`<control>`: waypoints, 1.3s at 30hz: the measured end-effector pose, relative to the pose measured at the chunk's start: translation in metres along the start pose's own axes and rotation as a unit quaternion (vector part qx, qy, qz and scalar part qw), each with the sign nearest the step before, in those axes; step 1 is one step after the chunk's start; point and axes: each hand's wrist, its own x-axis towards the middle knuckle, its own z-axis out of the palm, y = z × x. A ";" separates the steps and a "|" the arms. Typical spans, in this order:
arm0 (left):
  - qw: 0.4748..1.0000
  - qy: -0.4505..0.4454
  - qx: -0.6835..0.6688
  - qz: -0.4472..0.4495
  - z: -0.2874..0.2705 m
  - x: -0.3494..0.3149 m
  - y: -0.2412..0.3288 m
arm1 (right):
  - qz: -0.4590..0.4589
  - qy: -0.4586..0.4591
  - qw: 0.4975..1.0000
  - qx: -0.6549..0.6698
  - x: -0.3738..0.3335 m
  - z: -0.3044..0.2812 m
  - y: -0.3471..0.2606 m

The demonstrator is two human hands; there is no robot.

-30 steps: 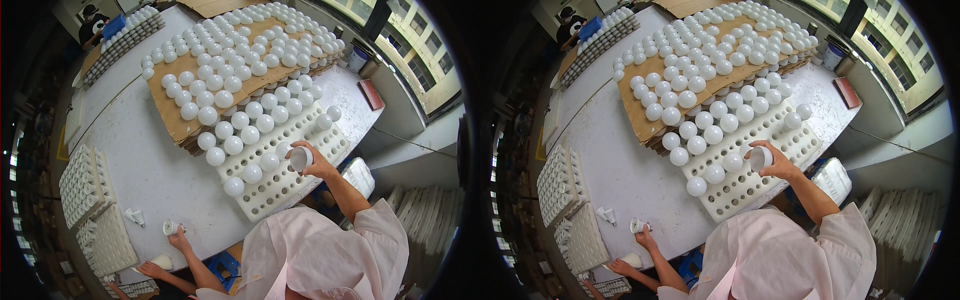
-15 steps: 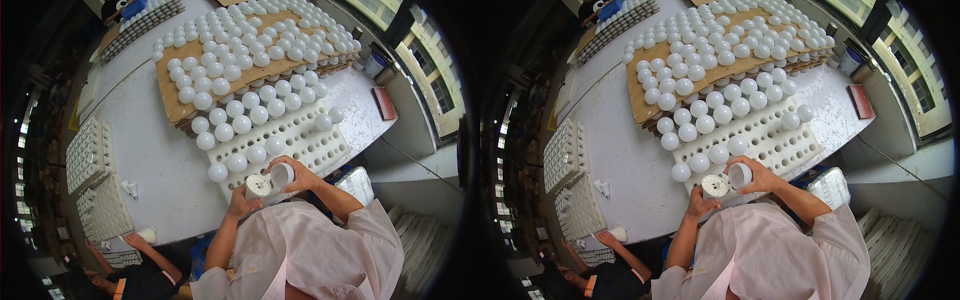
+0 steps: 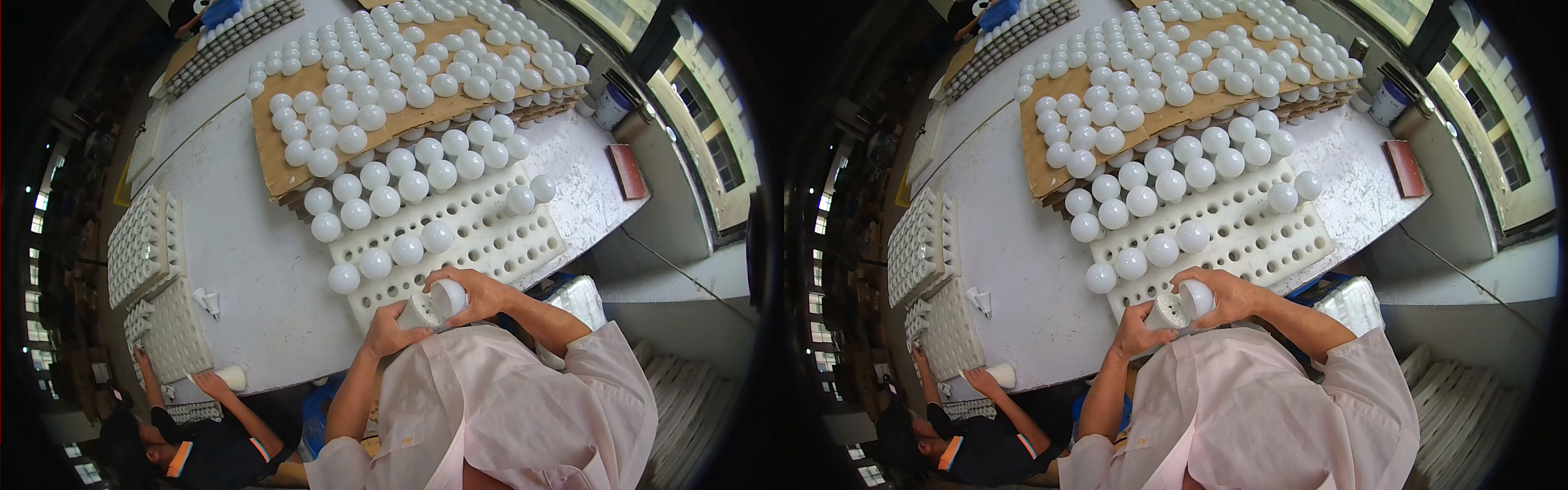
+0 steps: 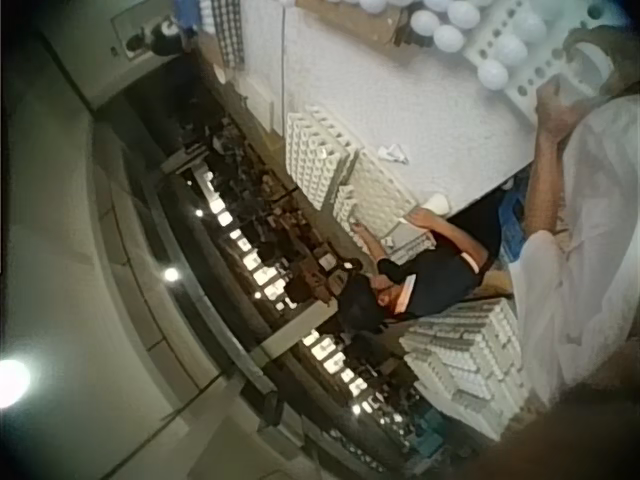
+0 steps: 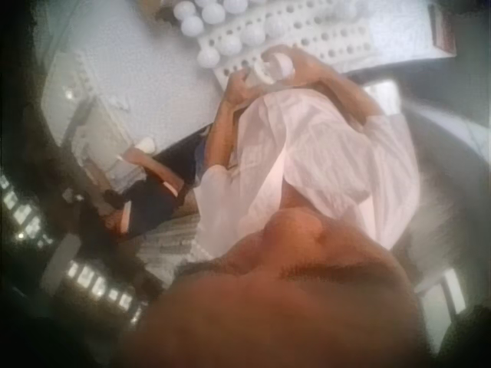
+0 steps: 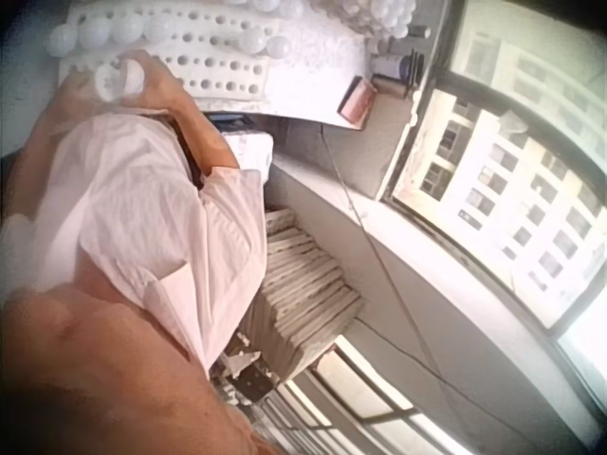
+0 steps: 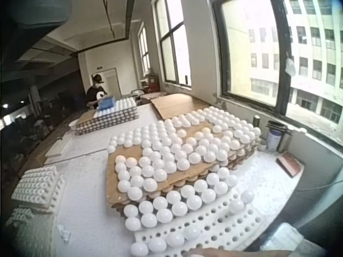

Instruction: The person assembles light bulbs by picking up bulb covers and bulb bases, pressing the covers onto the bases by hand, and placing the assembled bulbs into a tray.

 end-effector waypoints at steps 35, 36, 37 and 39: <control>0.992 0.012 0.126 0.000 -0.005 -0.010 0.031 | -0.234 0.108 0.957 -0.133 0.023 0.065 -0.001; 0.994 -0.004 0.091 -0.052 -0.005 -0.009 0.031 | -0.231 0.110 0.957 -0.133 0.021 0.065 0.000; 0.993 -0.020 0.057 -0.103 -0.006 -0.007 0.032 | -0.219 0.114 0.962 -0.118 0.021 0.064 -0.002; 0.995 -0.028 0.033 -0.092 -0.006 -0.004 0.031 | -0.204 0.120 0.966 -0.104 0.022 0.061 -0.004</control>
